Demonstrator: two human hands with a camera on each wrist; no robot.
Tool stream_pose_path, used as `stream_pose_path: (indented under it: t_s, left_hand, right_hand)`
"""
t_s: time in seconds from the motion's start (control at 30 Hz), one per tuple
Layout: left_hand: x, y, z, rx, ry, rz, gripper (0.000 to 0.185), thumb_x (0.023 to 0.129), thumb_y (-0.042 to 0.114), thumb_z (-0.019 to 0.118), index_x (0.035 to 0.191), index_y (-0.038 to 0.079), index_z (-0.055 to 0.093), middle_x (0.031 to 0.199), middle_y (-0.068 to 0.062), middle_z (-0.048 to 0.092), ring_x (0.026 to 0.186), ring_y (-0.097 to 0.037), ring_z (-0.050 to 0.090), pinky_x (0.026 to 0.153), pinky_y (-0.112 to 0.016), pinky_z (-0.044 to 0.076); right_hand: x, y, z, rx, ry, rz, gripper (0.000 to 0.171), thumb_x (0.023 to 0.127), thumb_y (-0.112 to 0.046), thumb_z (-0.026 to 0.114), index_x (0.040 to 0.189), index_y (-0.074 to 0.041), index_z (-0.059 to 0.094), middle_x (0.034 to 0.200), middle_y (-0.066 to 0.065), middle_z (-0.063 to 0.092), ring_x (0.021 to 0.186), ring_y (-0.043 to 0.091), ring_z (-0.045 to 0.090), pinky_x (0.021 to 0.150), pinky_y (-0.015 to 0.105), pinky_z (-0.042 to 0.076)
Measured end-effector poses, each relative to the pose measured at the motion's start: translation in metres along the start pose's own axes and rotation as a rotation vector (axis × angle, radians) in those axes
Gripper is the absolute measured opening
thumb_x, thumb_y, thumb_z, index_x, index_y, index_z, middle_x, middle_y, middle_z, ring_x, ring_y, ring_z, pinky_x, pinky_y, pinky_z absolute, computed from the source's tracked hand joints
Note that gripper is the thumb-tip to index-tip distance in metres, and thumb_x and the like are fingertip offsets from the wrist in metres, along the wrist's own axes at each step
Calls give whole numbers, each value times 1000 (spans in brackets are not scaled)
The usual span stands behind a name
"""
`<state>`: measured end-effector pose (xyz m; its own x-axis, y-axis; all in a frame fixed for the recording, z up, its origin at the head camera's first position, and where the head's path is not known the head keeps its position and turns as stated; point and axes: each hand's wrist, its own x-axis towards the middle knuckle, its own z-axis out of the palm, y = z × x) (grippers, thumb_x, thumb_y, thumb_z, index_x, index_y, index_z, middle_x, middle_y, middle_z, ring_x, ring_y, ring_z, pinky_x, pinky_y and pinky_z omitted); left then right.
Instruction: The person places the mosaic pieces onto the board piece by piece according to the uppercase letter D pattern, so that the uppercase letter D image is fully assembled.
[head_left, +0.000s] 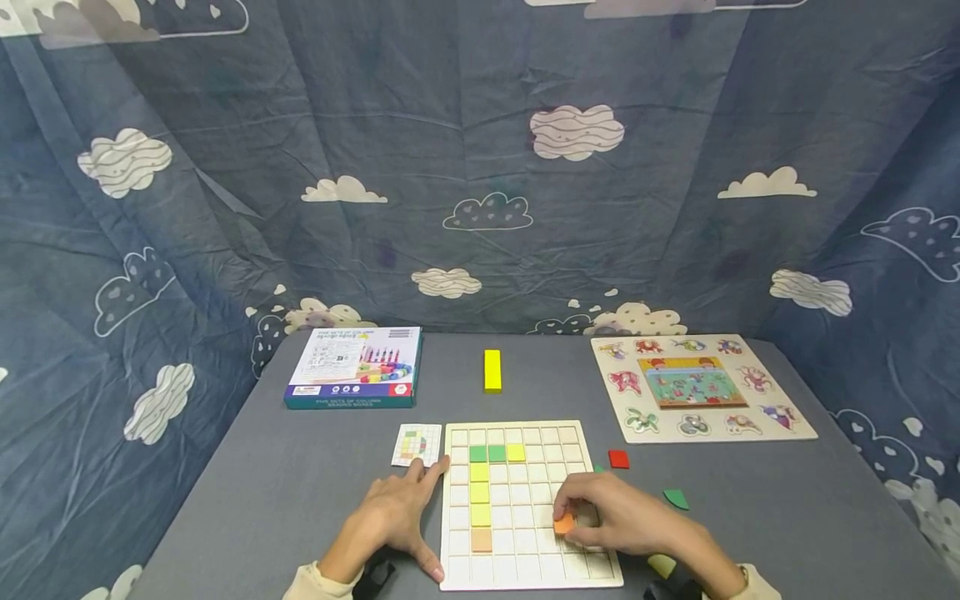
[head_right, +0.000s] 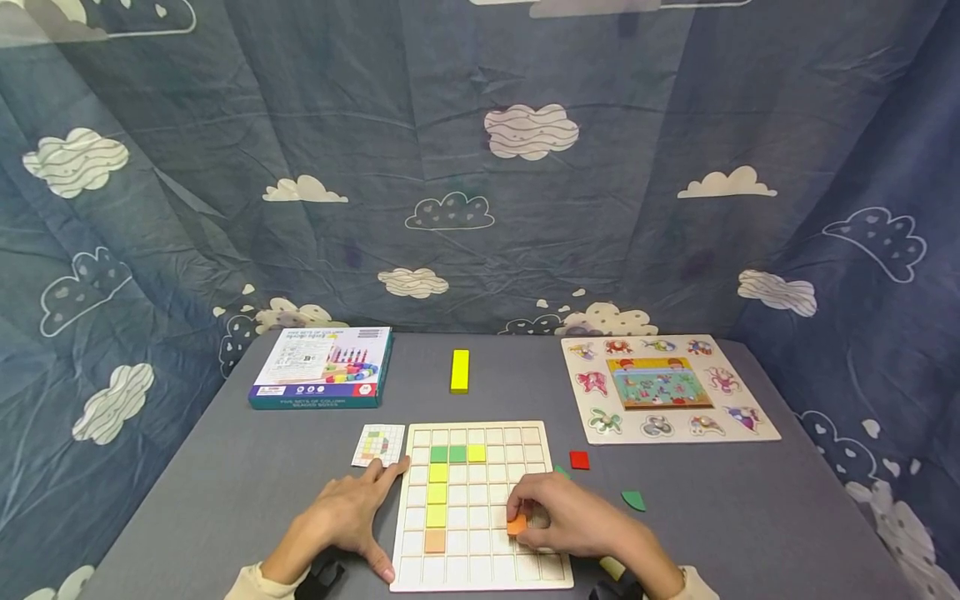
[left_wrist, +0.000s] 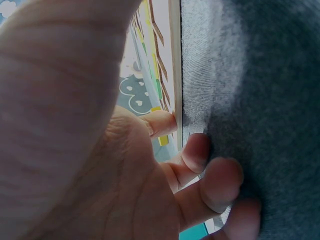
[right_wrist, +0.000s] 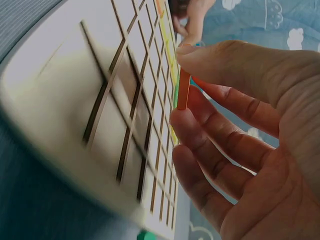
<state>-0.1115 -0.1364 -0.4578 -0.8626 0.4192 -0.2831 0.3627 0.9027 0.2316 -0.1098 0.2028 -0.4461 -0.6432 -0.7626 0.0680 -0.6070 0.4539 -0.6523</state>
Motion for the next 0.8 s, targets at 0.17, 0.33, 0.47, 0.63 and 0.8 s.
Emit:
stream_pose_path:
  t_s: [0.17, 0.33, 0.47, 0.63, 0.8]
  left_hand:
    - [0, 0, 0, -1, 5, 5, 146, 35, 70, 91, 157, 23, 26, 125, -12, 52, 80, -31, 62, 70, -50, 50]
    - [0, 0, 0, -3, 4, 4, 146, 35, 70, 91, 157, 23, 27, 122, -11, 52, 78, -29, 60, 69, -48, 49]
    - [0, 0, 0, -2, 4, 2, 146, 35, 70, 92, 156, 23, 27, 121, -10, 52, 76, -28, 58, 67, -47, 48]
    - [1, 0, 1, -11, -6, -5, 146, 35, 70, 91, 157, 23, 26, 133, -15, 51, 86, -35, 63, 75, -53, 50]
    - [0, 0, 0, -15, -10, -12, 146, 35, 69, 92, 157, 23, 26, 137, -17, 50, 90, -38, 64, 77, -55, 50]
  right_hand:
    - [14, -7, 6, 16, -26, -36, 15, 88, -15, 76, 97, -23, 68, 94, -13, 65, 81, 2, 59, 73, 22, 51]
    - [25, -11, 14, -9, -38, -59, 15, 86, -13, 77, 96, -20, 69, 94, -12, 66, 84, 0, 60, 77, 22, 52]
    - [33, -14, 21, -26, -44, -86, 14, 85, -11, 77, 96, -18, 70, 93, -11, 66, 84, -1, 59, 76, 19, 51]
    - [41, -17, 30, -44, -46, -106, 12, 85, -11, 76, 95, -17, 70, 93, -10, 66, 82, -2, 57, 76, 16, 49]
    - [47, -18, 38, -94, -40, -133, 13, 84, -11, 76, 94, -16, 71, 90, -11, 65, 82, -2, 55, 76, 15, 47]
